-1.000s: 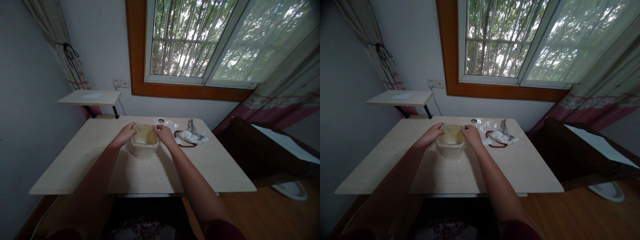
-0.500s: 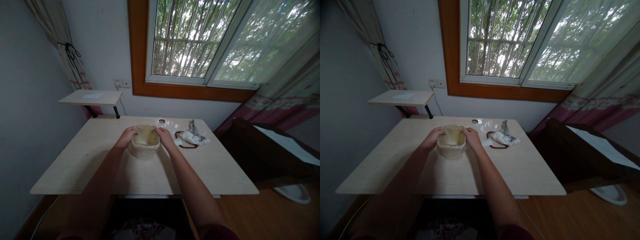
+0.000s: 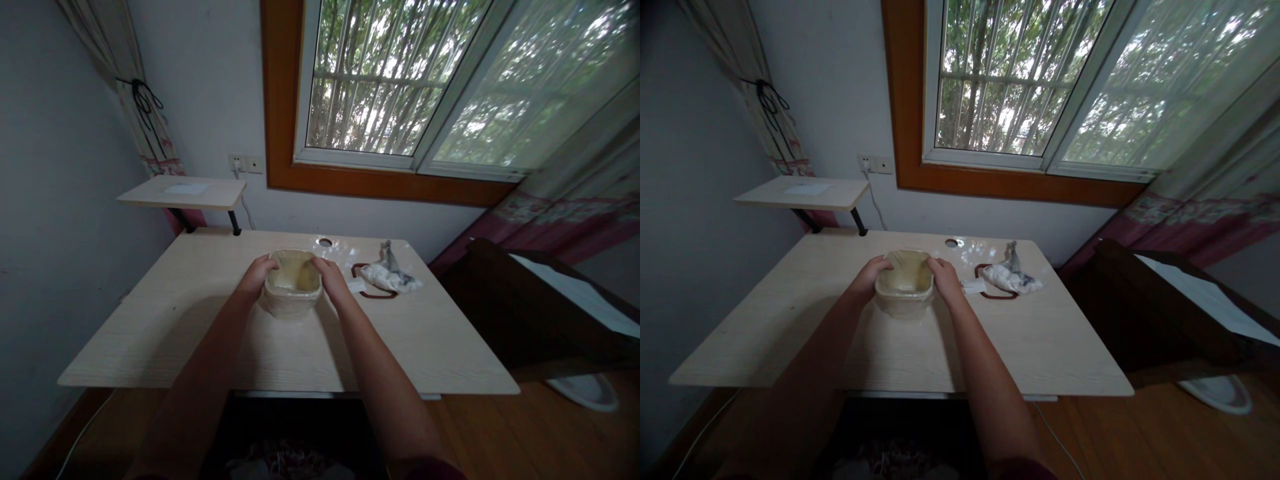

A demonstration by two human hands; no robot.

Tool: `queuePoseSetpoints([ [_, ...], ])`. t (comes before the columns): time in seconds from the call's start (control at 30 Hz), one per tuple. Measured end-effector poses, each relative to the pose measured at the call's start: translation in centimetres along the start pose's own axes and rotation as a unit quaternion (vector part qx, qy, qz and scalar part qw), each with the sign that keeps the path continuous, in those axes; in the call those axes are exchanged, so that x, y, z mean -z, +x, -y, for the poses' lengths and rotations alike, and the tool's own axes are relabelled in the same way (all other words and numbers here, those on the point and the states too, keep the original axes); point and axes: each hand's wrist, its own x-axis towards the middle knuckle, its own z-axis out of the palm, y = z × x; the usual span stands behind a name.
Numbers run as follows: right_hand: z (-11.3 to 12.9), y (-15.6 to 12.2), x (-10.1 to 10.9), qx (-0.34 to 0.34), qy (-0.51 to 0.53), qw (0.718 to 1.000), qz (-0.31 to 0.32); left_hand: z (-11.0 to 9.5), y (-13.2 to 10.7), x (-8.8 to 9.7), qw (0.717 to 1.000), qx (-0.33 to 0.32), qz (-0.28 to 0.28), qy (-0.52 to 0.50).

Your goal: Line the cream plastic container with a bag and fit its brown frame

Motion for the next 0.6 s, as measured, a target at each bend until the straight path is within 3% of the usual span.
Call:
queuePoseSetpoints([
  [0.4,-0.69,0.05,-0.43,-0.007,0.051,0.999,-0.006,-0.42,-0.64,-0.68,0.999,-0.011,-0.030,-0.025],
  [0.6,-0.09,-0.49,-0.20,0.036,0.056,0.998,-0.007,-0.45,-0.67,-0.90,0.998,-0.022,-0.040,-0.034],
])
